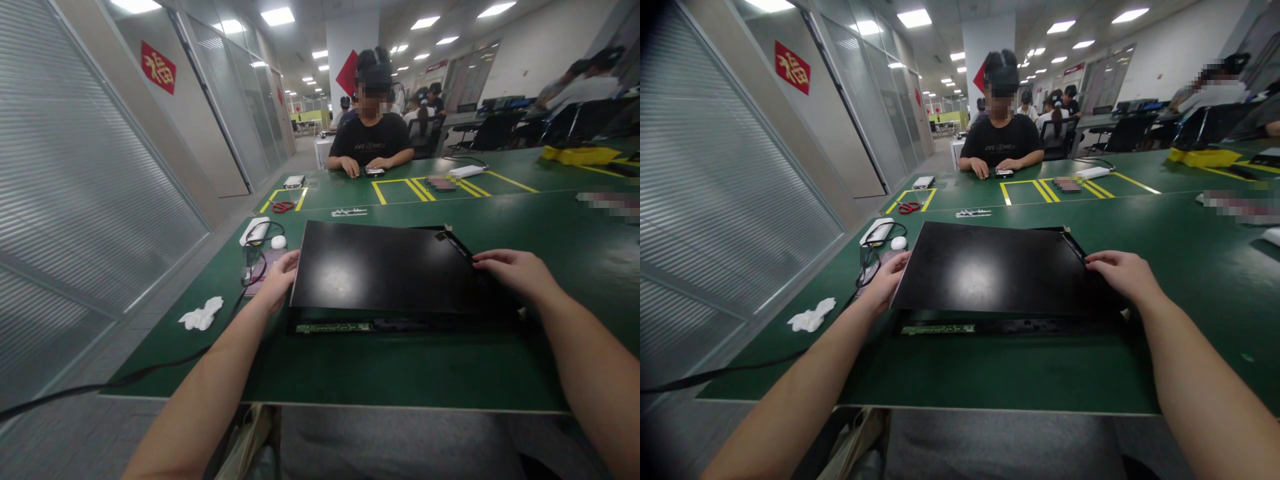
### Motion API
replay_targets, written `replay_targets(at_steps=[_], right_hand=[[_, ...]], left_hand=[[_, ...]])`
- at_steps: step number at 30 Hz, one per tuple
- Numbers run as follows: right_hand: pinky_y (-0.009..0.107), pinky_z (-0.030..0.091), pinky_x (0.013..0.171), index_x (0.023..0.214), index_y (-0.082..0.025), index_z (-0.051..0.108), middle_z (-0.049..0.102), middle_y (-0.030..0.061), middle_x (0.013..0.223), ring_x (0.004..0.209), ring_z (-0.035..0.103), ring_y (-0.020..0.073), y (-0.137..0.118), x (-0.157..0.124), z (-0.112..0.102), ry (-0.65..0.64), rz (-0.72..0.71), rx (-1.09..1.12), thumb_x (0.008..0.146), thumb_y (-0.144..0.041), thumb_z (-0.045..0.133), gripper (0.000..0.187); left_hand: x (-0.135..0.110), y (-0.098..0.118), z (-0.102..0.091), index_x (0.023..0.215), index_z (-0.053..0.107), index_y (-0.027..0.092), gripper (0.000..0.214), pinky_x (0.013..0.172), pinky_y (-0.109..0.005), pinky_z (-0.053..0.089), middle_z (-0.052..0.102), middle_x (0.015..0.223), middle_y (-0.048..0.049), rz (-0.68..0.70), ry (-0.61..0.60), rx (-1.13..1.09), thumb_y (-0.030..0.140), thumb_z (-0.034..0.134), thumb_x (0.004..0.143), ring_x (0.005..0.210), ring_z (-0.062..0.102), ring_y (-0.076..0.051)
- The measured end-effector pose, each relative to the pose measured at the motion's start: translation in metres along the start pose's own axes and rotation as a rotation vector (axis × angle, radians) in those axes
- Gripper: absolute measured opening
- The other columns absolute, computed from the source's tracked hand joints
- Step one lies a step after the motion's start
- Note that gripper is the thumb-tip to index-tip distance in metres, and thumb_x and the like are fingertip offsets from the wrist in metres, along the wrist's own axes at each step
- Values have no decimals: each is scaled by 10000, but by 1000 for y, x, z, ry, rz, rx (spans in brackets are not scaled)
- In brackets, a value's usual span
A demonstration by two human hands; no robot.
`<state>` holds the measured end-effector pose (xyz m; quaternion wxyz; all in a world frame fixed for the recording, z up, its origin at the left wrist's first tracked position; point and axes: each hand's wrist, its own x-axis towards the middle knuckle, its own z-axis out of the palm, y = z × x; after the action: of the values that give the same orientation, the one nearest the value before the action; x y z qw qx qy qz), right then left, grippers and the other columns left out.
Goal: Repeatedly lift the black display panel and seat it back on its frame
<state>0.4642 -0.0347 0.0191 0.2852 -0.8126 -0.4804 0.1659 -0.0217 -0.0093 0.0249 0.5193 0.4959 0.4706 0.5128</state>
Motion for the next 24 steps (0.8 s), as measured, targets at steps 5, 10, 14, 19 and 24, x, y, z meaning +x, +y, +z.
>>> replay_targets(at_steps=[5, 10, 14, 19, 24], right_hand=[[383, 470, 771, 845, -263, 798, 746, 37, 838, 860, 644, 260, -3, -2, 0, 28, 0, 7, 617, -421, 661, 309], [380, 479, 760, 813, -274, 796, 741, 34, 844, 861, 645, 259, -4, -1, 0, 46, -11, -20, 614, -417, 671, 275], [374, 481, 772, 812, -275, 802, 748, 34, 874, 883, 645, 257, -2, 0, 1, 47, -6, 2, 606, -415, 682, 277], [374, 483, 736, 804, -269, 805, 743, 42, 828, 827, 641, 254, 5, 5, 4, 77, -42, -1, 594, -433, 686, 292], [361, 479, 726, 816, -271, 802, 751, 46, 887, 853, 642, 251, 10, 8, 5, 76, -67, -3, 608, -437, 689, 289]], left_hand=[[-2, -1, 2, 1091, 728, 149, 601, 1076, -434, 455, 727, 1192, -121, 64, -30, -25, 286, 906, 533, 1245, 600, -334], [-4, 6, 8, 1124, 744, 175, 548, 1003, -428, 518, 758, 1139, -86, 31, -103, -132, 223, 809, 581, 1175, 648, -340], [-5, 10, 12, 1137, 744, 153, 506, 1009, -445, 520, 757, 1154, -97, 17, -176, -291, 287, 711, 650, 1194, 643, -347], [-13, 14, 15, 1209, 721, 165, 554, 1046, -450, 487, 732, 1226, -115, 79, -195, -228, 341, 782, 688, 1257, 603, -363], [-18, 17, 17, 1253, 702, 158, 630, 1042, -458, 487, 721, 1252, -108, 102, -228, -196, 289, 791, 643, 1266, 589, -388]])
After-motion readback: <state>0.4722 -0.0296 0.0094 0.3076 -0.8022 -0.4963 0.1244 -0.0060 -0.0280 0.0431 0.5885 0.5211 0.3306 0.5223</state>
